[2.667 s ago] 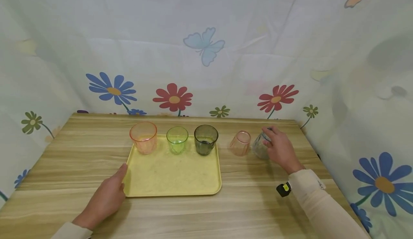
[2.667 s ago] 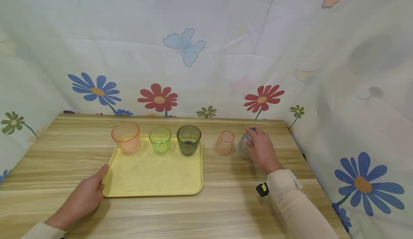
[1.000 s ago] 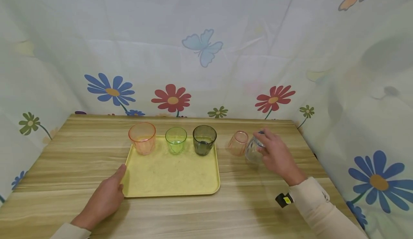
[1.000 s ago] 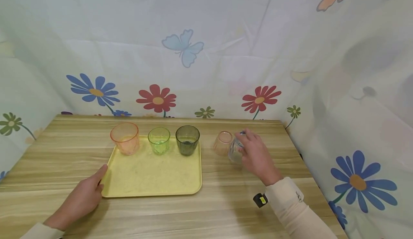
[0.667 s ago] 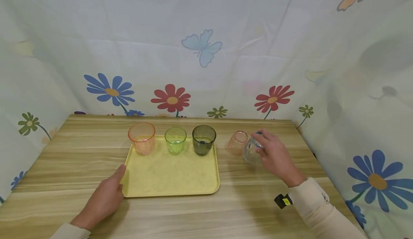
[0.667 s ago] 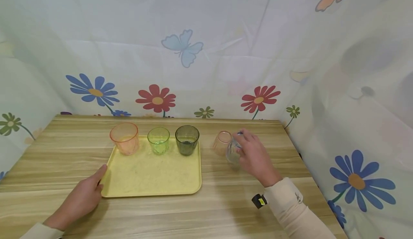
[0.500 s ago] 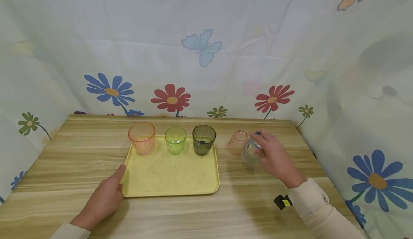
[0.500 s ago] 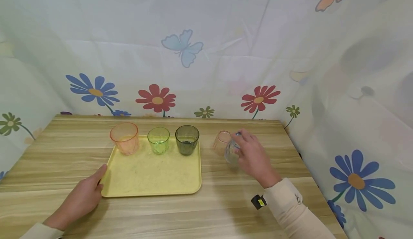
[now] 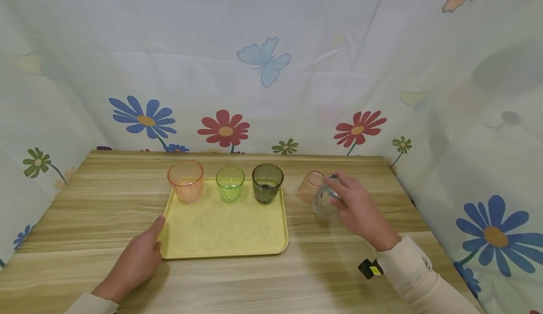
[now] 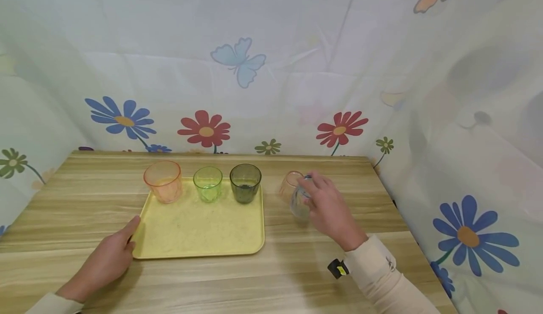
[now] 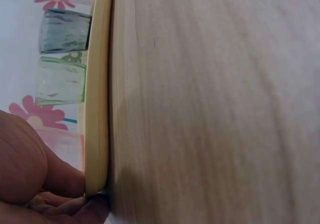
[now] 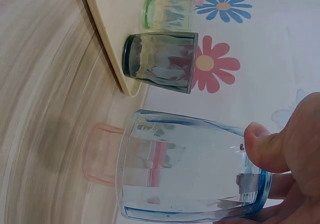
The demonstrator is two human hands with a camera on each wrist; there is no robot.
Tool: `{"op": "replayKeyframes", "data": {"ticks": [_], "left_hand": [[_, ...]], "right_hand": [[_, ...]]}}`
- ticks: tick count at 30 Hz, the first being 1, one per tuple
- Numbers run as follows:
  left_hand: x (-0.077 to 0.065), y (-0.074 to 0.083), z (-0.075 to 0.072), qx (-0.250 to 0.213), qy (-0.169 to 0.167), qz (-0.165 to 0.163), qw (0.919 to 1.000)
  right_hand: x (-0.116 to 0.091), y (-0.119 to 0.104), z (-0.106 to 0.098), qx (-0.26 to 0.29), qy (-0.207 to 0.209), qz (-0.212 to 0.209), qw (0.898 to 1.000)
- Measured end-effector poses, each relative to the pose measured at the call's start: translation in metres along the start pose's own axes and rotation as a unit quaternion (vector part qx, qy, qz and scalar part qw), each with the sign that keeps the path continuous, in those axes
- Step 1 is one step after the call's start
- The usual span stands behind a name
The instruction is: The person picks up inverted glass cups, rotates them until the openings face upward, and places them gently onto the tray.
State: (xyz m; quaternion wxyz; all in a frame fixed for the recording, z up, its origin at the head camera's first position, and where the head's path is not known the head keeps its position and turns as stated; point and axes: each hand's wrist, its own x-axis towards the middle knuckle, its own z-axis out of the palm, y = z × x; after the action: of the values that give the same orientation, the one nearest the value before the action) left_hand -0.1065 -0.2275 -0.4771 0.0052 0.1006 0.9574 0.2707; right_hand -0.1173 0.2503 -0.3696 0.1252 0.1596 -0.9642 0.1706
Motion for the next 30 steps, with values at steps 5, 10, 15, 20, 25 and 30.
{"op": "replayKeyframes", "data": {"ticks": [5,10,15,20,25,30], "left_hand": [[0.0,-0.001,0.0,-0.002,0.001,0.001,1.0],[0.0,-0.002,0.001,-0.003,0.009,0.013,0.9999],[-0.001,-0.002,0.001,-0.005,0.015,0.021,0.9996],[-0.001,-0.001,0.001,-0.007,0.013,0.019,0.9997],[-0.001,-0.001,0.0,-0.007,0.015,0.018,0.9997],[-0.002,-0.001,0.0,-0.01,0.016,0.02,0.9996]], "right_hand": [[-0.001,-0.006,0.0,-0.001,-0.002,-0.002,1.0],[0.0,-0.011,0.002,-0.001,0.004,-0.019,1.0],[0.0,-0.014,0.005,0.004,0.007,-0.033,0.999],[0.0,-0.018,0.006,0.011,0.007,-0.041,0.999],[0.001,-0.023,0.008,0.013,0.011,-0.057,0.998],[0.002,-0.028,0.01,0.016,0.005,-0.066,0.998]]}}
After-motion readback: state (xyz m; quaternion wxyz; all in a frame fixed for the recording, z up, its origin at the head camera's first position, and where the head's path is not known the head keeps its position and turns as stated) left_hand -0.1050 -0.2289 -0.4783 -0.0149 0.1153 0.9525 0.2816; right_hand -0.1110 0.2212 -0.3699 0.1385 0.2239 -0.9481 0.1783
